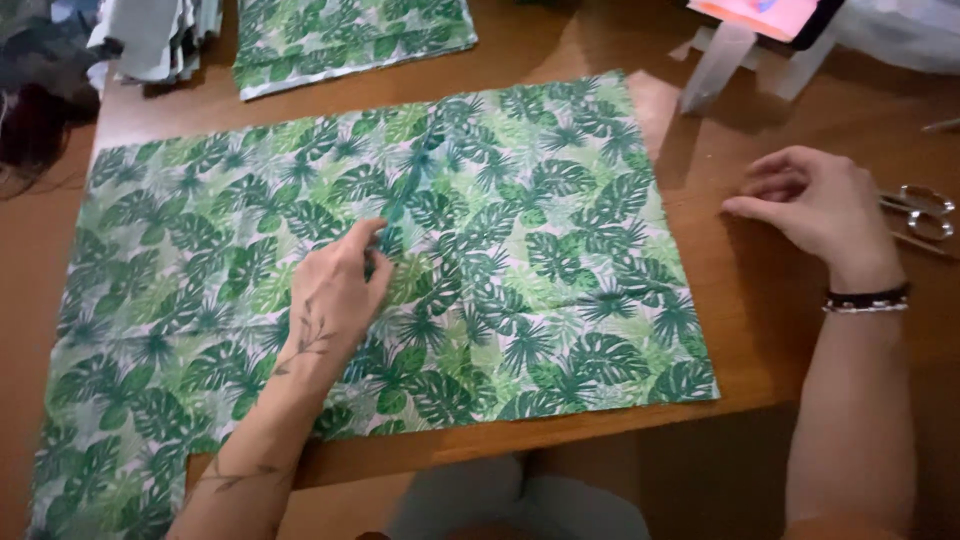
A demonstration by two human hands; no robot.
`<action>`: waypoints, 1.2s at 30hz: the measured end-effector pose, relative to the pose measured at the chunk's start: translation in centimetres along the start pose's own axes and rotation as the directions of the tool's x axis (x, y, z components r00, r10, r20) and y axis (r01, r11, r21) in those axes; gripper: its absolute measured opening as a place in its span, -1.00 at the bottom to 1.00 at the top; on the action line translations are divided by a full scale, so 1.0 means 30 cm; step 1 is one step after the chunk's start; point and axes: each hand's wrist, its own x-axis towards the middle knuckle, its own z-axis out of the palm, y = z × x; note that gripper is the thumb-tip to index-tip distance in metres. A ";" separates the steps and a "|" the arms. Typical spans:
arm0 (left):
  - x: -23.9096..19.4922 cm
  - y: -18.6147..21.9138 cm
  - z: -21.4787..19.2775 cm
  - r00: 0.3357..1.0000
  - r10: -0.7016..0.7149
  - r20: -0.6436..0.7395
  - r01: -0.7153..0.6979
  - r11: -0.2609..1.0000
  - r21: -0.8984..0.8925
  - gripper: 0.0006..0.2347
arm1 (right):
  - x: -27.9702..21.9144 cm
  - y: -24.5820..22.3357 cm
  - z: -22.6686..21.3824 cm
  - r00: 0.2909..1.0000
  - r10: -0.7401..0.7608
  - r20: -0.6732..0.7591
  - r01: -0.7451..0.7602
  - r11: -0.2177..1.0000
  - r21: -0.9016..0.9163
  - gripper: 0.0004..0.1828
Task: Marking and cutting patterned fabric using a ruler, pencil, and scissors
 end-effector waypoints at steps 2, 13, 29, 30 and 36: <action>-0.004 0.013 -0.015 1.000 -0.026 0.010 0.026 1.000 0.000 -0.75 | 0.004 0.017 0.015 1.000 0.007 0.028 -0.006 1.000 -0.027 -0.59; -0.018 0.006 0.018 0.998 0.048 0.030 -0.051 0.995 0.091 -0.76 | 0.025 -0.021 0.113 0.983 0.134 0.126 -0.083 0.934 -0.348 -0.78; 0.063 0.120 -0.088 0.892 -0.070 0.447 -0.040 0.972 0.232 -0.68 | -0.012 0.089 0.139 0.961 -0.268 -0.074 0.258 0.958 -0.127 -0.87; 0.080 0.145 -0.087 0.866 0.020 0.499 -0.120 0.978 0.169 -0.67 | -0.010 0.104 0.129 0.968 -0.244 -0.051 0.236 0.963 -0.132 -0.86; 0.272 0.264 0.150 0.833 0.402 0.380 -0.415 0.908 -0.052 -0.72 | 0.063 0.146 0.093 0.956 -0.292 0.021 0.260 0.815 -0.519 -0.79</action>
